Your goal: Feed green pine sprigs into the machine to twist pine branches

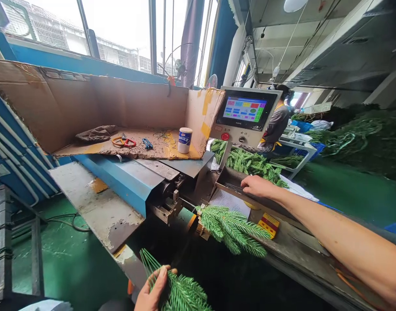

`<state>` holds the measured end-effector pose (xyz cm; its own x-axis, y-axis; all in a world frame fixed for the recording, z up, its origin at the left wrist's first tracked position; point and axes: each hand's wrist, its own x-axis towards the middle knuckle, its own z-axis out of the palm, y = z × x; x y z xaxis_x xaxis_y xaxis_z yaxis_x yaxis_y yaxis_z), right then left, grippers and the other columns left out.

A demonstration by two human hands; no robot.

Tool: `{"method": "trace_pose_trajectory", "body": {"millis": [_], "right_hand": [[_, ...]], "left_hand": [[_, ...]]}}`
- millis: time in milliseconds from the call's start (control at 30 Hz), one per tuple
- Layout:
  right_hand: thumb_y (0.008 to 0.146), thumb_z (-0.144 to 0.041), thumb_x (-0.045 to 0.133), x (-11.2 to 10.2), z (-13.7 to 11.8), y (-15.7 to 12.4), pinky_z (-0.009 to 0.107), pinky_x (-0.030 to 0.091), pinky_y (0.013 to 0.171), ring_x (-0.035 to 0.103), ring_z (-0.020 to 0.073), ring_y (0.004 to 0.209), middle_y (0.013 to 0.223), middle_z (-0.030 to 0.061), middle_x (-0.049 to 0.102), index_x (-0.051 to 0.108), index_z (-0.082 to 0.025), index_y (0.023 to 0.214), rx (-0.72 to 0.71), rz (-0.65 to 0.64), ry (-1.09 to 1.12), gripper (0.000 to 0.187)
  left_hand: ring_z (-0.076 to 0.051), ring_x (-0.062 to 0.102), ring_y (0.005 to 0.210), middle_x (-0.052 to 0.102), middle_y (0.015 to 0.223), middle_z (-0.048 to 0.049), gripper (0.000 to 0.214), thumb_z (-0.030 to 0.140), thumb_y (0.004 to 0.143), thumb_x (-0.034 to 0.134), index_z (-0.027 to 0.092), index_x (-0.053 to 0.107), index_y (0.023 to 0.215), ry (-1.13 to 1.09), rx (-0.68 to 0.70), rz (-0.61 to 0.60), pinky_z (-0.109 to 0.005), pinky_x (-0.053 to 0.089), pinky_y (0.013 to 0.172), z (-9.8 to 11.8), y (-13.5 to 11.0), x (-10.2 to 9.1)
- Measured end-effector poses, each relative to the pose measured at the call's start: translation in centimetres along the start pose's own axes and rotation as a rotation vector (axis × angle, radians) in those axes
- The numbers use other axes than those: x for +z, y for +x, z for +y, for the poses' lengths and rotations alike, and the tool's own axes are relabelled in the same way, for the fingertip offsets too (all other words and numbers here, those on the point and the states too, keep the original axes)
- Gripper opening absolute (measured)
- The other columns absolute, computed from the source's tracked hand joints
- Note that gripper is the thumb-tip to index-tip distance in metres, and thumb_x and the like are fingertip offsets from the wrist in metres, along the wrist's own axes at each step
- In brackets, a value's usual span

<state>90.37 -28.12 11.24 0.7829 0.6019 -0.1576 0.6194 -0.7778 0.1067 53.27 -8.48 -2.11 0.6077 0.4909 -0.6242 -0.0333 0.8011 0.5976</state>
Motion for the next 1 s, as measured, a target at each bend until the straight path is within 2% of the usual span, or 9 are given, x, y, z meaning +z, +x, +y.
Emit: {"method": "trace_pose_trajectory", "body": {"millis": [100, 200, 333, 433, 600, 700, 767, 833, 1000], "right_hand": [[0.077, -0.022, 0.054, -0.2, 0.5, -0.9, 0.032, 0.043, 0.07, 0.059, 0.0273, 0.091, 0.098, 0.0099, 0.065, 0.068, -0.018, 0.093, 0.021, 0.02, -0.024, 0.022], [0.083, -0.026, 0.049, -1.1, 0.0, -2.2, 0.03, 0.042, 0.074, 0.059, 0.0237, 0.093, 0.1, 0.0069, 0.065, 0.065, -0.02, 0.098, -0.036, 0.069, -0.007, 0.023], [0.086, -0.032, 0.046, -1.9, -3.4, -4.1, 0.025, 0.04, 0.064, 0.059, 0.0175, 0.079, 0.087, 0.0002, 0.065, 0.064, -0.024, 0.092, -0.183, 0.121, 0.104, 0.02], [0.085, -0.032, 0.045, -1.6, -6.4, -5.6, 0.025, 0.037, 0.058, 0.058, 0.0175, 0.074, 0.082, -0.0007, 0.064, 0.062, -0.026, 0.088, -0.266, 0.175, 0.147, 0.018], [0.091, -0.04, 0.033, 1.8, -9.4, -8.3, 0.027, 0.04, 0.061, 0.058, 0.0183, 0.072, 0.081, 0.0008, 0.062, 0.053, -0.024, 0.09, -0.245, 0.153, 0.334, 0.025], [0.093, -0.043, 0.025, 4.8, -10.8, -9.9, 0.029, 0.039, 0.057, 0.059, 0.0205, 0.063, 0.069, 0.0015, 0.06, 0.046, -0.024, 0.093, -0.063, 0.134, 0.373, 0.028], [0.094, -0.042, 0.022, 6.4, -11.8, -10.9, 0.029, 0.036, 0.052, 0.06, 0.0239, 0.062, 0.066, 0.003, 0.06, 0.043, -0.024, 0.097, 0.088, 0.172, 0.3, 0.028], [0.095, -0.041, 0.021, 7.3, -12.6, -11.5, 0.029, 0.034, 0.05, 0.062, 0.0271, 0.065, 0.068, 0.0051, 0.062, 0.042, -0.024, 0.101, 0.157, 0.241, 0.229, 0.028], [0.097, -0.04, 0.021, 6.8, -12.6, -11.6, 0.033, 0.034, 0.051, 0.064, 0.0308, 0.068, 0.076, 0.009, 0.066, 0.042, -0.022, 0.107, 0.024, 0.487, 0.095, 0.029]], "left_hand": [[-0.025, 0.07, 0.072, 0.073, 0.074, -0.0087, 0.031, 0.026, 0.06, 0.081, 0.013, 0.065, 0.082, -0.002, 0.023, 0.012, -0.035, 0.056, 0.071, 0.3, -0.4, 0.8], [-0.022, 0.069, 0.07, 0.073, 0.075, -0.0085, 0.026, 0.027, 0.067, 0.076, 0.012, 0.064, 0.085, -0.02, 0.029, 0.008, -0.033, 0.056, 0.071, 1.4, -0.9, 1.9], [-0.02, 0.068, 0.074, 0.072, 0.082, -0.0084, 0.03, 0.032, 0.068, 0.075, 0.014, 0.063, 0.09, -0.057, 0.0, -0.048, -0.031, 0.055, 0.07, 2.9, -1.6, 4.3], [-0.02, 0.068, 0.073, 0.072, 0.081, -0.0085, 0.029, 0.032, 0.067, 0.075, 0.015, 0.063, 0.087, -0.097, -0.008, -0.094, -0.031, 0.055, 0.07, 3.1, -2.1, 5.5], [-0.02, 0.067, 0.066, 0.072, 0.077, -0.0088, 0.032, 0.034, 0.062, 0.078, 0.014, 0.064, 0.083, -0.082, 0.007, -0.094, -0.031, 0.053, 0.067, 2.1, -2.6, 3.3], [-0.02, 0.066, 0.064, 0.072, 0.076, -0.0091, 0.034, 0.036, 0.062, 0.079, 0.013, 0.064, 0.082, -0.078, 0.0, -0.088, -0.031, 0.052, 0.065, 1.7, -3.0, 1.7], [-0.019, 0.066, 0.063, 0.072, 0.075, -0.0089, 0.032, 0.035, 0.063, 0.078, 0.013, 0.064, 0.081, -0.088, -0.014, -0.101, -0.03, 0.052, 0.063, 1.8, -3.4, 1.3], [-0.019, 0.065, 0.062, 0.071, 0.075, -0.0087, 0.029, 0.034, 0.065, 0.077, 0.013, 0.063, 0.081, -0.086, -0.022, -0.106, -0.03, 0.052, 0.063, 2.1, -3.7, 1.3], [-0.019, 0.066, 0.066, 0.071, 0.076, -0.0089, 0.033, 0.04, 0.066, 0.075, 0.013, 0.064, 0.08, -0.089, 0.001, -0.107, -0.031, 0.052, 0.067, 3.1, -4.6, 1.5]]}}
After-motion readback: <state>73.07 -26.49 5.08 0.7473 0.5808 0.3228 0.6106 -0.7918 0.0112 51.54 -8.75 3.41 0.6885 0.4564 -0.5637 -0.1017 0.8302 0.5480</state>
